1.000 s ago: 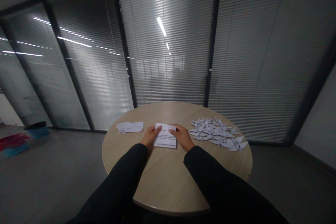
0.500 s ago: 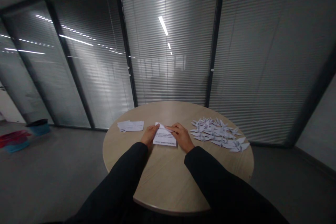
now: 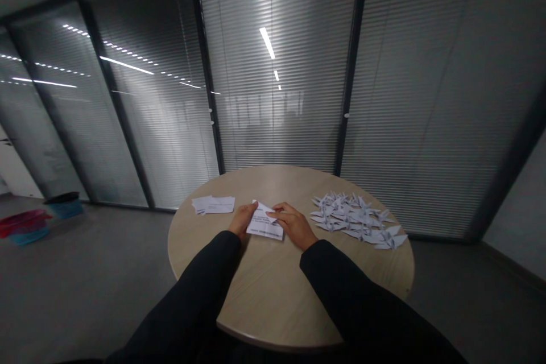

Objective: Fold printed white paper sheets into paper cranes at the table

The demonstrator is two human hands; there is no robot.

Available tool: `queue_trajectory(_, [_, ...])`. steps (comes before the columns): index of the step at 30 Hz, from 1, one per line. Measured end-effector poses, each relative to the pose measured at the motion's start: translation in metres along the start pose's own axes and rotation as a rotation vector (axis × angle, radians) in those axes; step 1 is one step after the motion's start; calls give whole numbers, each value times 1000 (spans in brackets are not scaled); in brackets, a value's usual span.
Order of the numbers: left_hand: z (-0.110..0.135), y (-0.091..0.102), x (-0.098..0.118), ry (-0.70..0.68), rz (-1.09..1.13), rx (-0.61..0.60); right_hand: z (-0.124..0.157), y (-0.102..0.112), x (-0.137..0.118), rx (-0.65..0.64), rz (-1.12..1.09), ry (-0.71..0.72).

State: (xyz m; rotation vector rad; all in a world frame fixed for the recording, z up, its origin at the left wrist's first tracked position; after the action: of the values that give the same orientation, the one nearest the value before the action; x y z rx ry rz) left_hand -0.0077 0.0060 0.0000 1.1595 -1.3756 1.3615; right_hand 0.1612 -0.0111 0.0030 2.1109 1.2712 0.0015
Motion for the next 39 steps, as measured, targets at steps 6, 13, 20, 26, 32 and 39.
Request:
queue_trajectory(6, [1, 0, 3, 14, -6, 27, 0, 1, -3, -27, 9, 20])
queue_trajectory(13, [-1, 1, 2, 12, -24, 11, 1, -1, 0, -31, -24, 47])
queue_trajectory(20, [-3, 3, 0, 23, 3, -24, -1, 1, -1, -52, -18, 56])
queue_trajectory(26, [-6, 3, -1, 83, 92, -23, -1, 2, -3, -80, 4, 50])
queue_trajectory(32, [-1, 1, 2, 66, 56, -77, -1, 1, -3, -100, 14, 57])
queue_trajectory(39, [-2, 1, -1, 49, -10, -35, -2, 1, -4, -135, 23, 71])
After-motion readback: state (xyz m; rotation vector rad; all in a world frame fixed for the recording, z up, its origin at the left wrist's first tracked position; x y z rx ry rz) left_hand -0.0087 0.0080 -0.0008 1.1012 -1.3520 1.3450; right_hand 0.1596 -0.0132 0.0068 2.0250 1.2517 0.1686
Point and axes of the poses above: each hand's wrist, its own z-axis away from the middle knuckle, its own y-axis out of the back of the hand, x = y × z, the point moved 2 cm from there along -z, towards the middle knuckle, and after that the axes turned 7 degrees about x, right-handed, at the moved point
